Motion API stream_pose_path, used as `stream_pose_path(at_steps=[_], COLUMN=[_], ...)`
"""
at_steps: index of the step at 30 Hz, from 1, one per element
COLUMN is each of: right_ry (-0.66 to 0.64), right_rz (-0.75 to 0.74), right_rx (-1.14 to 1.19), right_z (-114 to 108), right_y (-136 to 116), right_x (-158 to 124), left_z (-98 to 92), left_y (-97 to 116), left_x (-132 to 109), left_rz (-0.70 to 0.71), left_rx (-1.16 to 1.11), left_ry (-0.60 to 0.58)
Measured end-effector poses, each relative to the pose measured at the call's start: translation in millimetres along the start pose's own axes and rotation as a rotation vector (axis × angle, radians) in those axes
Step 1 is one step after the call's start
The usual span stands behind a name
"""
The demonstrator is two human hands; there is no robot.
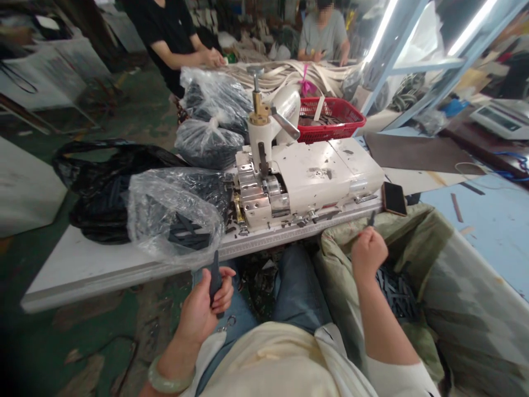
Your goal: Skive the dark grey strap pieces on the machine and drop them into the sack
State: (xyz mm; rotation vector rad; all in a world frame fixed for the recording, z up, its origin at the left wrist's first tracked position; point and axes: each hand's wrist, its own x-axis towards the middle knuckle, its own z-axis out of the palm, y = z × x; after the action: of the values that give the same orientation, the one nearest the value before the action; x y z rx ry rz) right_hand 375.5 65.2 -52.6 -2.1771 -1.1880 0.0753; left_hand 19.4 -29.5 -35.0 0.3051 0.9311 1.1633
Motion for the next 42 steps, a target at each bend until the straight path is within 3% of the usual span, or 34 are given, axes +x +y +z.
stream_pose_path(at_steps=[3, 6, 8, 11, 13, 15, 20, 26, 32, 35, 39, 42], right_ry=[-0.034, -0.058, -0.191, -0.774, -1.104, -1.226, -1.147, -1.102, -1.330, -1.351, -1.245, -1.155], right_rz=[0.019, -0.077, -0.114, -0.071, -0.043, 0.030, 0.194, 0.136, 0.131, 0.090, -0.055, 0.033], right_rx=[-0.357, -0.294, 0.008, 0.637, 0.920, 1.031, 1.199, 1.266, 1.410, 1.433, 1.258, 1.208], right_z=[-25.4, -39.0, -36.4, -16.3, 1.3, 15.6, 28.2, 27.6, 28.8, 31.8, 39.2, 46.7], right_y=[54.8, 57.1, 27.2, -41.3, -83.1, -111.2, -125.5, -119.2, -116.9, -120.1, -137.7, -157.8], right_x=[-0.9, -12.6, -31.3, -74.9, -106.1, -129.6, -135.8, -126.1, -141.3, -144.3, -121.4, -88.8], left_z=[3.5, 10.4, 17.6, 29.9, 35.7, 37.3, 25.5, 16.3, 25.9, 27.6, 23.3, 17.9], left_y=[-1.9, -8.9, -15.5, -25.0, -28.2, -26.7, -8.3, -6.9, -14.9, -16.2, -19.5, -20.9], left_x=[1.5, 4.7, 6.6, 6.6, 3.5, -2.0, -19.0, -18.0, -13.2, -13.5, -12.9, -12.2], left_rz=[-0.055, -0.063, -0.066, -0.060, -0.037, -0.005, 0.038, 0.044, -0.029, -0.112, -0.164, -0.179], left_rx=[-0.027, 0.021, 0.076, 0.192, 0.287, 0.354, 0.265, 0.329, 0.242, 0.199, 0.226, 0.240], left_ry=[-0.029, -0.039, -0.055, -0.089, -0.091, -0.067, 0.059, 0.015, -0.021, -0.062, -0.084, -0.073])
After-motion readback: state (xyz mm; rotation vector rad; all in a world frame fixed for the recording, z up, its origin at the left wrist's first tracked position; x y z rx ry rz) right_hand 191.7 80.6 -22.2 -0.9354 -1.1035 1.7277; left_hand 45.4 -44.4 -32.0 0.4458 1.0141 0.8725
